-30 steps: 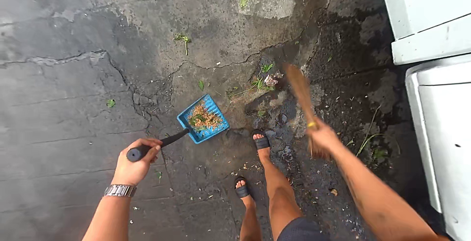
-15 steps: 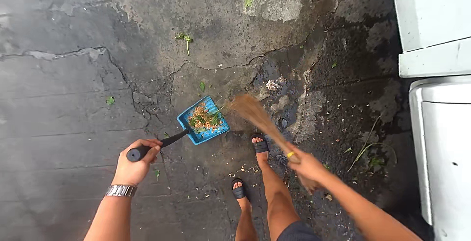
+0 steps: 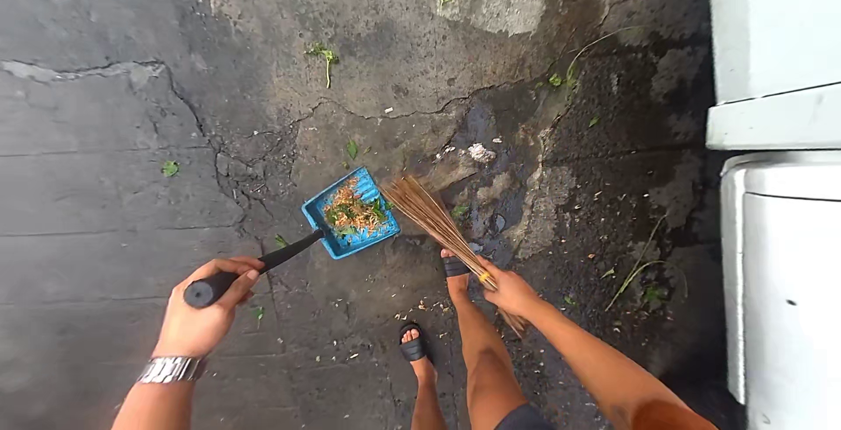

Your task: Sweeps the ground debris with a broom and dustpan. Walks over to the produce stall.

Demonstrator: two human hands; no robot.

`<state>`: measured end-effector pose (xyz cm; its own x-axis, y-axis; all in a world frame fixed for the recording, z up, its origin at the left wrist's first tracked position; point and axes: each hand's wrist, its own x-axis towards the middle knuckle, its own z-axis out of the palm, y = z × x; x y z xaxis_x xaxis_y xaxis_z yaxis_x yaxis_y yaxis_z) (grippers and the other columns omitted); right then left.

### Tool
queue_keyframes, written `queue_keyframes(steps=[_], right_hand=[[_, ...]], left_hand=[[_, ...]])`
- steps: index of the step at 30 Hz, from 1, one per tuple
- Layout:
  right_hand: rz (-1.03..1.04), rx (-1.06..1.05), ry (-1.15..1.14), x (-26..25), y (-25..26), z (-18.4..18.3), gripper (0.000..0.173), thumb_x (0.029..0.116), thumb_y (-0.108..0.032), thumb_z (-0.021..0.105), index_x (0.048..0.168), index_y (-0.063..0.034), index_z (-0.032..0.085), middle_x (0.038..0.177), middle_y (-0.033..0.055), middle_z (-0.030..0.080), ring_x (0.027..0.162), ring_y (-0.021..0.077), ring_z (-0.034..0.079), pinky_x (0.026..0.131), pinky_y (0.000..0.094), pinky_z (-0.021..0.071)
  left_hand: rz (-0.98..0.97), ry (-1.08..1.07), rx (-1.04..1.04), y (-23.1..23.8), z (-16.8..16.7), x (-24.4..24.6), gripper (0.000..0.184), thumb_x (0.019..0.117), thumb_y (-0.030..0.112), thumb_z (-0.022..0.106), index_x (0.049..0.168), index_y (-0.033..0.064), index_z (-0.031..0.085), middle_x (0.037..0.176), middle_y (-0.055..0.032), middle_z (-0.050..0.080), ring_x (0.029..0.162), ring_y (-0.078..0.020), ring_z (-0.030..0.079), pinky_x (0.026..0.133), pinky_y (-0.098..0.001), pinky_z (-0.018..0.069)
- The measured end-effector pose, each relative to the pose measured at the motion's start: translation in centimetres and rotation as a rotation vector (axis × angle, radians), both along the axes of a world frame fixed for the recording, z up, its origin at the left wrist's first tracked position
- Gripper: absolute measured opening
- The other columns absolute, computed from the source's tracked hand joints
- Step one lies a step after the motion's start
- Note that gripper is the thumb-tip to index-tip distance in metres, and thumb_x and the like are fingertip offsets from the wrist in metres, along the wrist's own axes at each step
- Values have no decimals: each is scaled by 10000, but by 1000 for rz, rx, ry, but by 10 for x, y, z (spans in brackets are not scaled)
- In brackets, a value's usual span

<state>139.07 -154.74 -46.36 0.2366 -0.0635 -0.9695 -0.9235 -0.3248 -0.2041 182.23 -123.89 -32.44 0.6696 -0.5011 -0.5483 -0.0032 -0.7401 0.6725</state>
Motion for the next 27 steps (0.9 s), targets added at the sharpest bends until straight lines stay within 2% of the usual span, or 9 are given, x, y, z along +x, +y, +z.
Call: queue_keyframes(steps=[3,7,10,12,15,18,21,24,27], right_hand=[[-286,-260,43,-48,-91,45,891,911,-294,733,1647,-332,233,1189,239,689,1008,409,702,881,637,557],[-1003,-616,39,-81,-240,-6,768,964,-203,661,1623,-151,269,1391,252,571,1164,373,634,954,587,537],[-1434,-583,75,-39,-308,-70,420,1022,-380,533,1313,-79,503,979,100,608,754,198,607,641,411,540],[-1322,-473,36,10,-316,-111,392,1008,-370,534,1292,-101,560,961,84,642,732,183,607,641,393,526],[-800,-378,-32,86,-283,-149,820,893,-197,741,1600,-199,326,1275,268,630,1088,426,655,899,648,539],[-373,-182,-31,108,-166,-124,858,882,-293,758,1595,-202,289,1110,277,673,958,460,688,782,668,569],[-1,100,-86,114,-75,-64,960,858,-283,765,1644,-384,224,1244,227,674,1106,443,663,901,694,522],[-25,239,-107,101,-36,21,913,891,-279,735,1643,-389,228,1313,196,655,1165,399,652,961,648,517],[-340,54,-127,68,-87,66,832,897,-308,761,1613,-326,337,1292,172,667,1109,335,684,958,589,553]], left_hand=[[11,63,-29,10,11,0,153,915,165,645,1034,69,643,1130,-34,725,748,-83,690,601,-239,579],[0,109,-105,19,10,4,125,926,103,649,1047,72,646,1144,-20,720,843,-108,706,659,-273,599],[-67,126,-133,13,-1,10,107,962,114,639,1065,142,639,1175,22,713,868,-98,710,682,-269,603],[-98,126,-126,6,-6,14,96,972,113,631,1065,132,640,1167,10,714,849,-107,712,667,-275,604],[-123,125,-104,-11,-11,18,90,978,90,613,1064,103,636,1165,-18,711,815,-118,706,657,-286,600],[-110,150,-72,-31,-9,12,105,966,87,618,1064,122,632,1139,10,720,840,-103,706,662,-263,594],[-28,116,-18,-48,-6,8,122,935,95,627,1052,62,640,1092,-13,728,780,-89,690,634,-249,583],[15,38,38,-44,0,18,123,918,155,625,1015,85,651,1065,-13,744,678,-72,676,554,-227,565],[39,7,84,-39,7,25,163,908,208,634,1012,89,672,1049,-19,745,661,-78,671,555,-236,565]])
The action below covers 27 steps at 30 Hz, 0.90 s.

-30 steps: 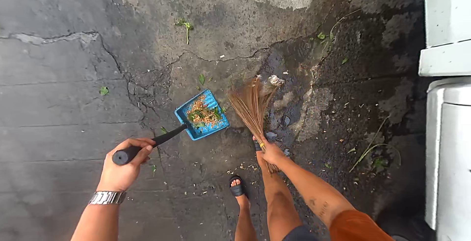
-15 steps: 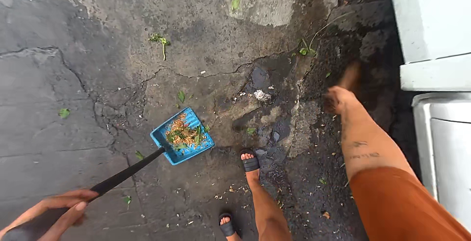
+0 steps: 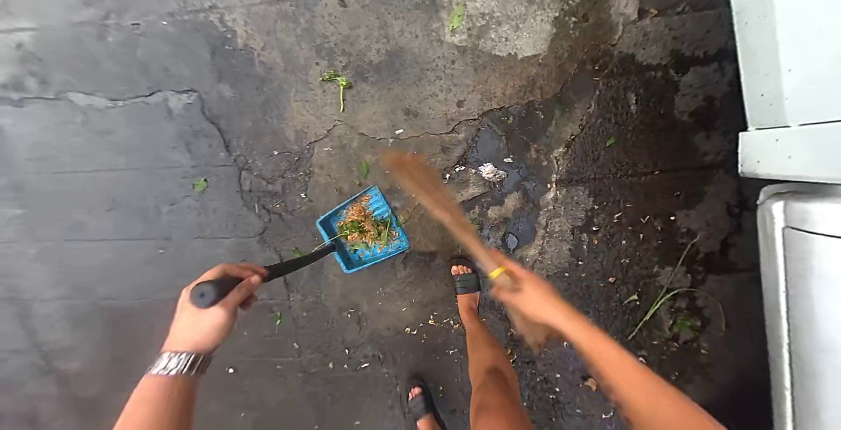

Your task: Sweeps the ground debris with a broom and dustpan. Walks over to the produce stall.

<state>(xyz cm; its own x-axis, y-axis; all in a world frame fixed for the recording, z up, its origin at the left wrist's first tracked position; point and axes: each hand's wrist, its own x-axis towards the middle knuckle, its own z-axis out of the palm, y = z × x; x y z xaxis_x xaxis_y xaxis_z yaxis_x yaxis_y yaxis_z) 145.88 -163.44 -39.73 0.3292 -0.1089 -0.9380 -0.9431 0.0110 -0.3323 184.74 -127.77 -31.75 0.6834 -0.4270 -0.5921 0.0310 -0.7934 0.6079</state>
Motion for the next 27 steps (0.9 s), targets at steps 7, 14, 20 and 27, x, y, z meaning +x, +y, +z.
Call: queue_keyframes(steps=[7,14,20,27], right_hand=[[-339,-386,215,0,-123,-113,856,895,-190,751,1622,-216,301,1359,281,591,1193,442,616,971,652,505],[411,-16,132,58,172,-85,992,872,-340,743,1668,-284,153,1295,239,652,1189,432,637,986,655,504],[193,-126,-17,120,82,24,795,932,-314,723,1620,-266,328,1333,227,630,1169,404,643,981,640,515],[444,-241,93,222,153,-109,756,863,-297,746,1517,-61,449,1291,299,629,1195,479,615,974,690,491]], left_hand=[[-14,-5,33,3,-1,-17,153,906,214,643,1004,106,689,1043,-6,741,670,-62,658,578,-232,556],[10,-38,52,18,11,-16,90,943,152,666,1000,86,689,1019,-43,733,692,-133,668,639,-339,586],[171,-35,-123,121,47,-15,145,914,192,659,996,79,695,1036,-43,743,670,-121,675,578,-288,583],[560,-78,-249,162,29,-70,90,914,74,625,976,15,655,1036,-90,729,653,-141,666,547,-281,574]])
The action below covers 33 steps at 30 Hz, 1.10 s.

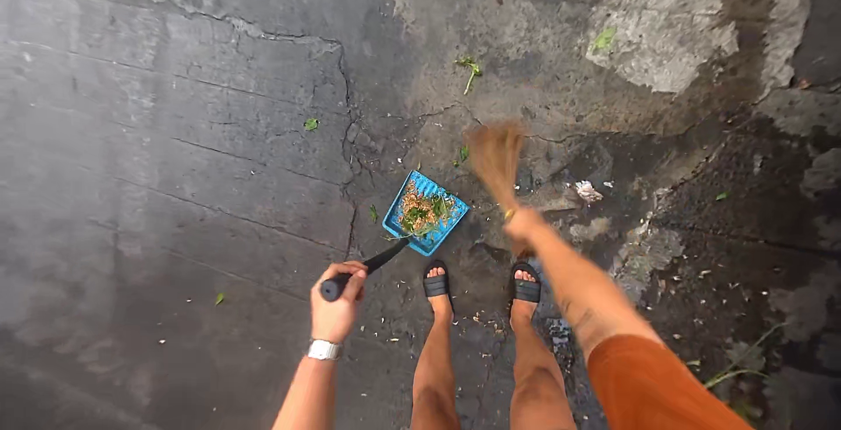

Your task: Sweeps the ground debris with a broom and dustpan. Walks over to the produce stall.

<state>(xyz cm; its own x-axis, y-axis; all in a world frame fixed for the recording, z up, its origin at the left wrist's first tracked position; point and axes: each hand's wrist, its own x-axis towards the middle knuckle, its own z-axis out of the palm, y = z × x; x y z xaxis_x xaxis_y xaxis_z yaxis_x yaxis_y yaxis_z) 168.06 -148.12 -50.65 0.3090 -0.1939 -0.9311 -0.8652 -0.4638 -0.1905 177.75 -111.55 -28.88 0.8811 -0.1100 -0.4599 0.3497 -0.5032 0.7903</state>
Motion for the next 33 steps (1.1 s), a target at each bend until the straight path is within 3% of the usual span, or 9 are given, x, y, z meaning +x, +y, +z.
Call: queue_keyframes(steps=[5,9,12,16,19,21,25,29,33], right_hand=[[244,162,130,-45,104,110,875,888,-317,723,1637,-351,273,1291,220,665,1170,423,652,969,661,515],[-72,156,113,-27,31,223,903,883,-361,790,1631,-270,293,1394,204,609,1240,370,624,1046,598,499],[-296,197,65,19,-49,267,821,894,-221,792,1590,-174,360,1338,214,617,1103,346,669,930,541,567],[-255,51,-31,139,-173,240,695,951,-134,668,1573,-166,359,1299,209,605,1029,311,650,857,506,560],[-239,-143,-48,238,-236,141,737,944,-174,677,1603,-214,350,1383,235,578,1176,354,619,957,556,520],[-151,-204,-46,298,-227,63,827,899,-209,717,1622,-186,315,1393,253,574,1216,380,609,985,583,510],[419,-61,89,255,-119,-3,867,849,-368,740,1590,-156,343,1235,255,665,1124,427,661,930,651,538],[757,237,226,169,-76,57,987,853,-371,758,1647,-418,174,1301,229,658,1158,432,654,954,674,514],[741,389,219,216,-116,164,948,858,-286,786,1639,-361,255,1392,204,609,1206,388,637,1003,644,505]], left_hand=[[-32,67,52,1,-7,0,142,921,136,657,1025,44,688,1072,-60,727,817,-133,704,676,-304,608],[41,140,64,20,10,-4,244,933,212,708,1119,55,705,1262,-107,691,1016,-174,714,850,-377,620],[166,200,75,28,24,-32,313,935,251,723,1163,37,699,1342,-175,626,1020,-239,715,815,-423,635],[318,138,46,7,17,-54,264,910,188,716,1084,-8,691,1336,-202,630,981,-230,734,814,-397,645],[434,127,57,-23,13,-54,223,904,138,712,1048,-29,676,1321,-203,637,937,-222,745,791,-386,657],[523,97,49,-46,1,-43,195,905,113,697,1031,-32,670,1299,-198,646,915,-231,747,769,-395,663],[608,112,98,-80,-10,-19,171,911,79,675,1040,-32,656,1293,-183,654,874,-231,750,742,-386,666],[628,188,141,-89,-4,4,199,924,119,663,1065,-22,656,1290,-161,661,863,-214,747,755,-377,662],[759,190,118,-83,25,-27,185,912,128,668,1033,-12,657,1318,-174,657,913,-248,756,771,-392,665]])
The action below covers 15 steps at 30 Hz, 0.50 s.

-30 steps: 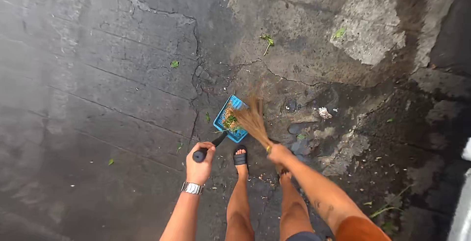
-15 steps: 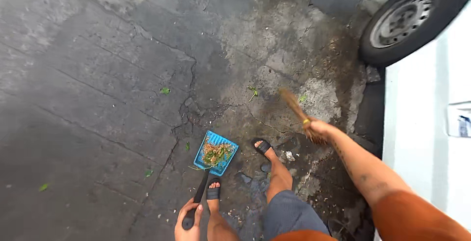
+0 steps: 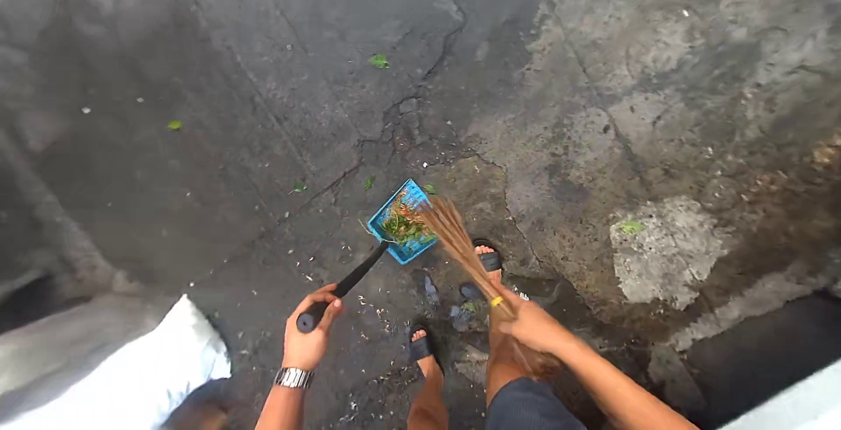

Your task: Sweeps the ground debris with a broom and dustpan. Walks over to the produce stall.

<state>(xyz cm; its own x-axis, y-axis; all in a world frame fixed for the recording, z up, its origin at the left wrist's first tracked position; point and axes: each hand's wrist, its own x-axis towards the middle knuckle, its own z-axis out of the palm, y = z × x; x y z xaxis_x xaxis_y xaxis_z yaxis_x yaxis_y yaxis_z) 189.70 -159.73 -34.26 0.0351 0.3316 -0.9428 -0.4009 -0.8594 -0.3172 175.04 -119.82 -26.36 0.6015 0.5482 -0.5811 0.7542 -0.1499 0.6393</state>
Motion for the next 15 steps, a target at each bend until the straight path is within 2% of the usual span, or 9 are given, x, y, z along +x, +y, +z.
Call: queue_keyframes(steps=[2,3,6,8,10,11,13,14,15], right_hand=[[-32,29,-82,59,-17,10,925,851,-234,794,1629,-324,302,1408,180,601,1186,360,649,989,619,530],[-35,15,-133,91,-17,2,913,851,-214,782,1628,-304,311,1394,191,603,1160,369,652,963,620,537],[-28,-144,-288,151,22,-81,886,877,-263,750,1637,-270,296,1349,257,613,1183,439,623,973,669,491],[87,-222,-311,116,64,-137,904,866,-345,757,1634,-239,290,1291,260,643,1165,434,639,964,667,505],[323,-204,-273,35,103,-148,839,848,-403,754,1552,-107,408,1248,277,655,1154,452,645,952,683,513],[422,-185,-238,-1,118,-141,838,850,-410,752,1544,-86,413,1252,283,650,1162,460,640,956,684,510],[573,-153,-162,-40,135,-112,958,857,-404,724,1653,-266,209,1293,229,658,1179,418,649,966,647,514],[577,-127,-128,-44,134,-89,974,856,-385,732,1659,-336,182,1315,217,650,1186,409,644,975,643,510],[550,-95,-115,-33,134,-66,955,853,-363,748,1648,-370,220,1342,205,638,1195,402,637,985,647,503]], left_hand=[[148,-44,-5,-6,14,-37,170,914,105,654,1026,-24,644,1324,-193,655,907,-278,760,761,-411,669],[239,-63,-7,-14,19,-58,165,917,88,635,1031,-30,630,1326,-200,654,890,-284,760,749,-414,667],[483,-97,2,-37,20,-102,154,917,67,599,1032,-36,597,1308,-210,662,814,-279,762,707,-408,664],[555,-98,17,-48,9,-109,149,918,56,598,1030,-41,598,1288,-214,671,785,-275,760,692,-401,664],[557,-79,23,-54,-8,-108,158,919,59,623,1035,-48,622,1276,-209,672,785,-265,756,703,-396,666],[548,-65,31,-53,-17,-107,163,916,70,639,1031,-45,637,1271,-200,673,787,-253,754,707,-387,666],[543,-53,51,-46,-25,-110,169,919,94,657,1029,-34,651,1255,-185,682,790,-235,753,708,-372,666],[554,-45,47,-43,-22,-121,172,926,103,659,1034,-31,653,1258,-183,685,795,-238,756,714,-375,666],[572,-50,38,-40,-19,-133,170,929,109,659,1033,-25,656,1268,-182,685,808,-247,760,723,-383,669]])
